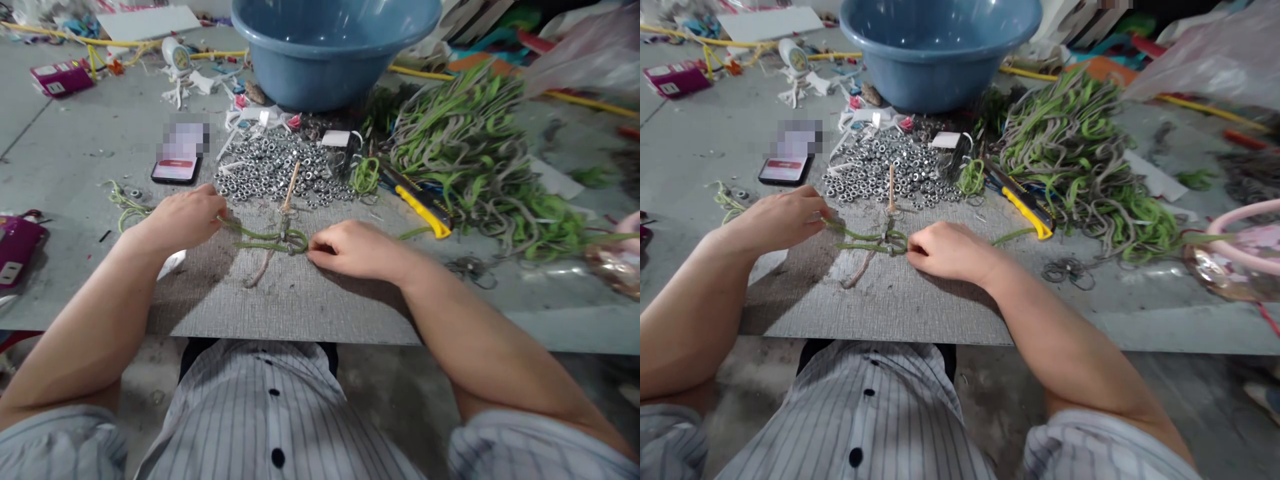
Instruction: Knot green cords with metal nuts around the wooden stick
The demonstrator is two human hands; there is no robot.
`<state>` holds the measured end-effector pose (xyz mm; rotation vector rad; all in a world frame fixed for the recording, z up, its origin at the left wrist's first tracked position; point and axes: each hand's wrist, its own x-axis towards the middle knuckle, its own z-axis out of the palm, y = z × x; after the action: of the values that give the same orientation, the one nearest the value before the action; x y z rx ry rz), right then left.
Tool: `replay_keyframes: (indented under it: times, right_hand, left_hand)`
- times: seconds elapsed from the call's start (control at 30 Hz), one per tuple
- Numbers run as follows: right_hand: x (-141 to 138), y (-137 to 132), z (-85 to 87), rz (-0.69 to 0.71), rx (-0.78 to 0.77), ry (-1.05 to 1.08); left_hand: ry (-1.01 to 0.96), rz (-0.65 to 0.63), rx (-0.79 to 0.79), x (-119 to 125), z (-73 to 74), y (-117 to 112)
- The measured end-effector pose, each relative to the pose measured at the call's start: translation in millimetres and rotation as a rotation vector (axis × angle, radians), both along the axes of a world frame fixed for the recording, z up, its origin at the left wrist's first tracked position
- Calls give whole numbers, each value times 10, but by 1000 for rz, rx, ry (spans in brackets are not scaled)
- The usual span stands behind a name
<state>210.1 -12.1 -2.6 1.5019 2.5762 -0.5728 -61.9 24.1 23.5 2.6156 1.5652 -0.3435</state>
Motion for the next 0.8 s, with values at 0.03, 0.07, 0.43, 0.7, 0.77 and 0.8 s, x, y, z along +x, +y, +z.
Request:
replay_keyframes:
  times: [0.03, 0.07, 0.43, 0.7, 0.77, 0.8]
  right_hand:
    - [-10, -9, 3, 11, -19, 12]
    - [-17, -15, 2, 16, -24, 30]
    - [-34, -47, -144, -35, 347, 639]
    - [-174, -119, -216, -26, 353, 716]
    - [-188, -124, -214, -40, 332, 710]
    - [-190, -126, -215, -43, 328, 700]
  left_hand:
    - [1, -4, -1, -3, -15, 13]
    - [-5, -13, -5, -8, -30, 27]
    - [-1225, 324, -492, 287, -94, -121]
    - [-1474, 474, -776, 587, -248, -292]
    - [-1486, 472, -793, 607, -289, -304]
    - [-1484, 470, -800, 614, -307, -310]
